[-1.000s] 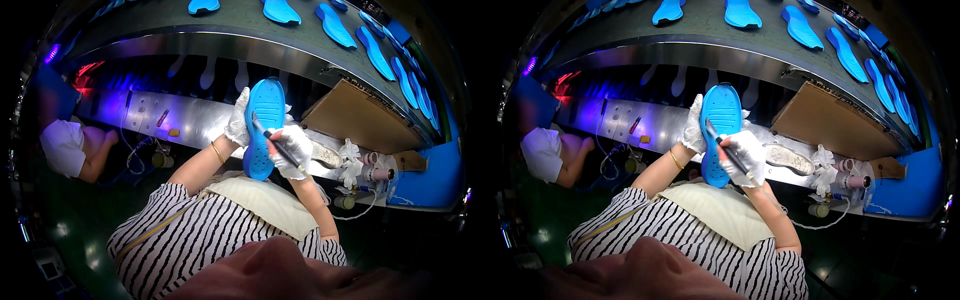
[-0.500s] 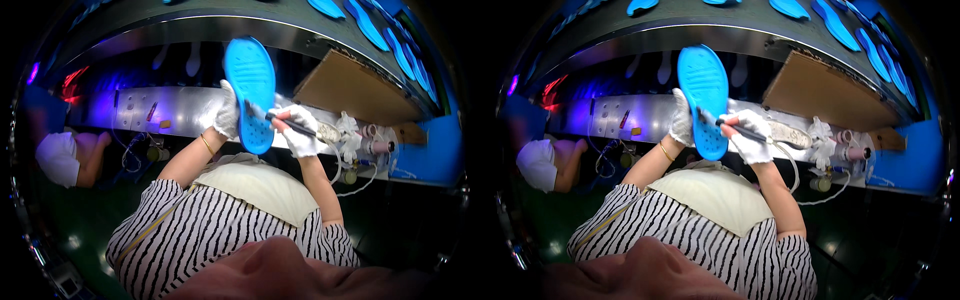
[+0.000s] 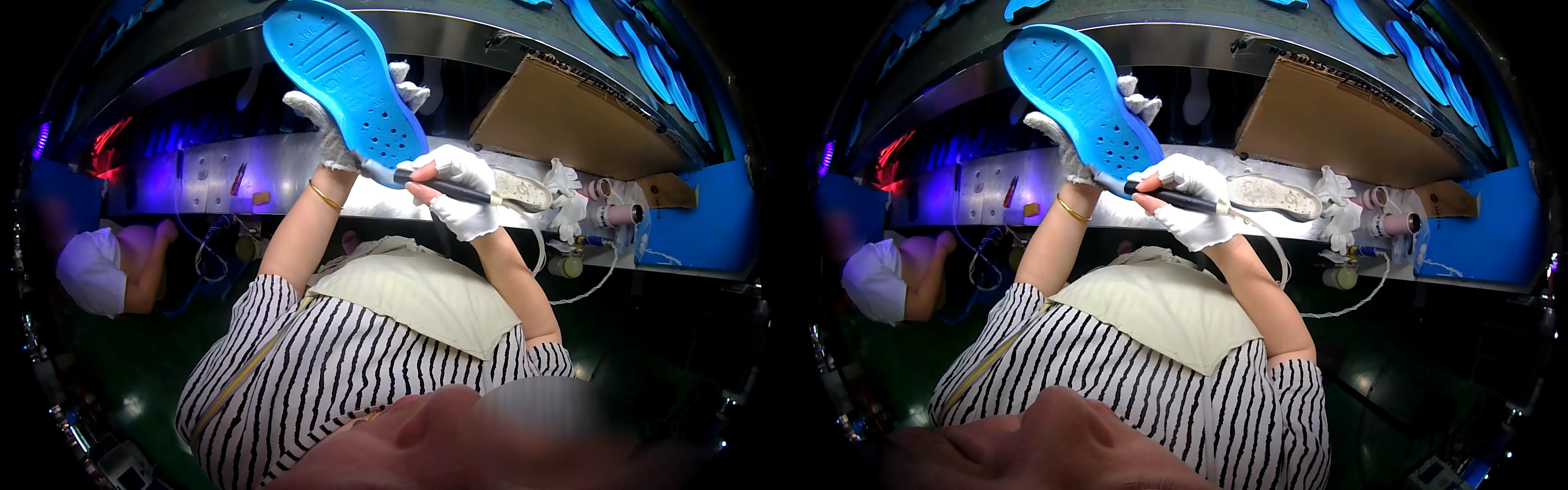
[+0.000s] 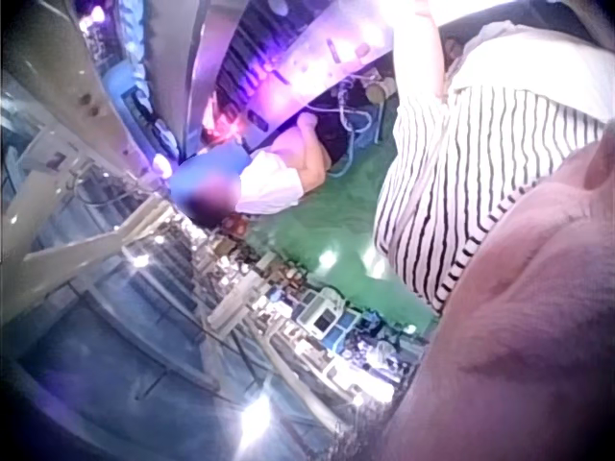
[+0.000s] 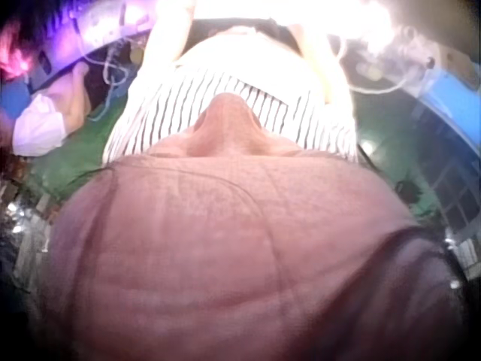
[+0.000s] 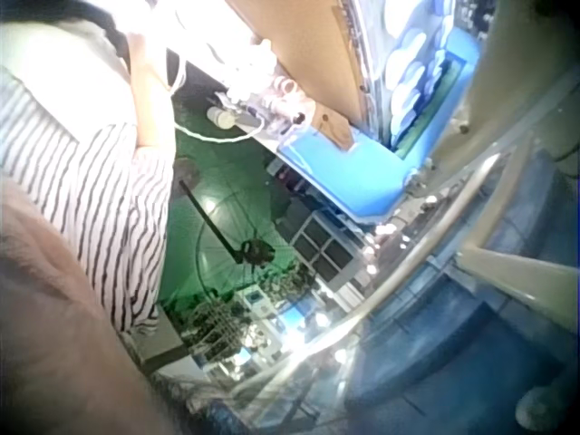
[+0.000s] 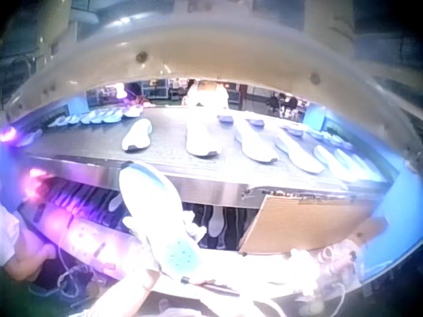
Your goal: The person applies a liquid substance to the underside of blue shoe insoles using a brush, then places them onto a moving conveyor belt.
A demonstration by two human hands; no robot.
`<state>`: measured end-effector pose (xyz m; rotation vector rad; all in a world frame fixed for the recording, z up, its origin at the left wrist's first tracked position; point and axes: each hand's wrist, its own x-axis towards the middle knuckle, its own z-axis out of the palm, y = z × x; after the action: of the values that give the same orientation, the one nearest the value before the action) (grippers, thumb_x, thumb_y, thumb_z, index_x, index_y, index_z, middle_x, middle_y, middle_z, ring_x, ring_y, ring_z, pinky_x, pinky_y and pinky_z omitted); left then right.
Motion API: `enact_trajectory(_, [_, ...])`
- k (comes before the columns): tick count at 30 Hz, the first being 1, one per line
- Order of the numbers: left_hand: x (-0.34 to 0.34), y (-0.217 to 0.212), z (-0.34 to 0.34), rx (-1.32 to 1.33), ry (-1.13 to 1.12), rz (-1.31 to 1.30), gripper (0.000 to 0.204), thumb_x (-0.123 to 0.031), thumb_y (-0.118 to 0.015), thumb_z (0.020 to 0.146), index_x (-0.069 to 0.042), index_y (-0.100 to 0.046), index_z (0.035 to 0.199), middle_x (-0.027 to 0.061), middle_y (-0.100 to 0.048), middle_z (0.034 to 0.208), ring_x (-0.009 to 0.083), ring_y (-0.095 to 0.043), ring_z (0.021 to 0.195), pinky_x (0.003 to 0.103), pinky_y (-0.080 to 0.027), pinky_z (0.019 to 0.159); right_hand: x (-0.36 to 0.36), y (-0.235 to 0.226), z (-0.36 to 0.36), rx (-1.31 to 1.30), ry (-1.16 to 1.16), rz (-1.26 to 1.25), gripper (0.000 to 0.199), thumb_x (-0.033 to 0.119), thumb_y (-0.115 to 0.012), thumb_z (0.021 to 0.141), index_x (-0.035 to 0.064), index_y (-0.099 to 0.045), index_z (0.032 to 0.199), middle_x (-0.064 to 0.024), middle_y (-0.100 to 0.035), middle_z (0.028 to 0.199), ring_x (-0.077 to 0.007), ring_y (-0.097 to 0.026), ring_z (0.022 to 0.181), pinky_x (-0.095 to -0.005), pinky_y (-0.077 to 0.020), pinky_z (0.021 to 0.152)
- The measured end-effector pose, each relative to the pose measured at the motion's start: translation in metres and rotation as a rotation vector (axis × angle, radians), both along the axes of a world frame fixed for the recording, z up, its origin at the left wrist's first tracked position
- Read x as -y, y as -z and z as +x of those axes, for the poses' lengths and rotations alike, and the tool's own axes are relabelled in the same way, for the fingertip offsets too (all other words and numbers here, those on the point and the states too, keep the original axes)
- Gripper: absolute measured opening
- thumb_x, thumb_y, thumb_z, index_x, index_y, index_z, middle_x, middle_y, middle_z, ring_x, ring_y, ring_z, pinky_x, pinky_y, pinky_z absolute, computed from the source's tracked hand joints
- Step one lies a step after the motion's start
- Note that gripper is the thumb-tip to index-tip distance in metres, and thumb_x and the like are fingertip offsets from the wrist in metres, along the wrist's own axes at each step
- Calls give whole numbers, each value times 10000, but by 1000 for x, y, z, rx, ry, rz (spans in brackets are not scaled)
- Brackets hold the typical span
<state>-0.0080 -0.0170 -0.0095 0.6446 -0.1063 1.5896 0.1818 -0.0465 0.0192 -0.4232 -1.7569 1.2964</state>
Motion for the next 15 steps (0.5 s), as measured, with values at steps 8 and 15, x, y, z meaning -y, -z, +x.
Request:
enact_trajectory(8, [3, -9, -19, -463, 30, 3, 1249, -920, -452, 484, -83, -352, 1405, 229, -495, 1311, 373, -549, 1159, 521, -487, 926, -10, 9, 9, 46, -23, -387, 155, 4, -742, 751, 59, -637, 851, -67, -660, 894, -125, -624, 778, -253, -512, 678])
enact_trajectory(15, [-3, -22, -20, -886, -18, -41, 1205, -904, -471, 516, -59, -397, 1371, 224, -566, 1213, 344, -617, 1053, 472, -550, 828, -30, 0, 18, 468, -200, -617, 135, -44, -718, 699, 42, -658, 783, -74, -664, 866, -140, -629, 786, -270, -511, 713])
